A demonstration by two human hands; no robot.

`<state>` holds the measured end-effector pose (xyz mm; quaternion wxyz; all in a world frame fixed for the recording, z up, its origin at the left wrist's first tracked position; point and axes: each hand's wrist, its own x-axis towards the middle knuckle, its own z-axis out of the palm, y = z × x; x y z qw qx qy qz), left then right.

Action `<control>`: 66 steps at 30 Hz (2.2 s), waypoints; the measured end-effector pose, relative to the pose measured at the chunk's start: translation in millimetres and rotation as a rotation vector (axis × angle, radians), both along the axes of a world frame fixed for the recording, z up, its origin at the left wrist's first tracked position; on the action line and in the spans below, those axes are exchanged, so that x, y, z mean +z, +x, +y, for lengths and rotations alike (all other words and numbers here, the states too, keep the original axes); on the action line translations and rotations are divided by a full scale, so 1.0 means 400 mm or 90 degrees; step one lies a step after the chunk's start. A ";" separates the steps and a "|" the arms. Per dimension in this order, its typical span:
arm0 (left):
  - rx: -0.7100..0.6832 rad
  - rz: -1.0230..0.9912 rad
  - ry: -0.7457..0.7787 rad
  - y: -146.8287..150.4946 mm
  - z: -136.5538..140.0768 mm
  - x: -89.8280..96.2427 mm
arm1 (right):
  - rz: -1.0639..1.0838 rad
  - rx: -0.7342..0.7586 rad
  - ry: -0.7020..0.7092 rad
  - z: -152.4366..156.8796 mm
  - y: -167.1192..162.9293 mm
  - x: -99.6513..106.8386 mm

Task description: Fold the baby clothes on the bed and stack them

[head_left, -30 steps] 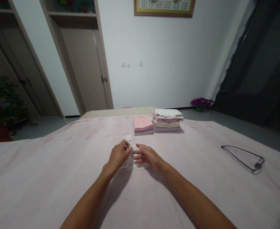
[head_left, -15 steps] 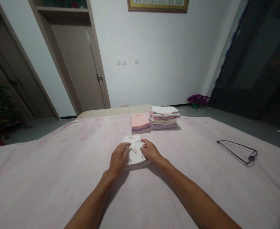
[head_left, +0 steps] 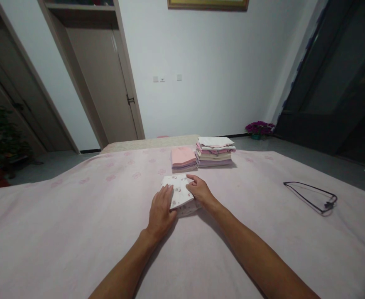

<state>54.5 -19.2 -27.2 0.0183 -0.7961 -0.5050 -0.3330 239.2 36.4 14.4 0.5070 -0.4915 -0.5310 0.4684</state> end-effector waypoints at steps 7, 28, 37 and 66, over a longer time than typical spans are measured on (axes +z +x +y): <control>0.058 0.019 -0.015 -0.014 -0.008 -0.016 | 0.034 0.003 0.045 -0.003 -0.004 -0.001; -0.050 0.173 -0.197 -0.074 -0.031 0.037 | -0.667 0.029 0.143 -0.039 0.041 -0.011; -0.144 -0.093 -0.183 -0.176 0.028 0.064 | -0.809 -0.007 0.207 -0.079 0.011 0.031; 0.069 -0.293 -0.119 -0.125 0.016 -0.039 | -0.673 -0.093 0.010 -0.050 0.030 -0.029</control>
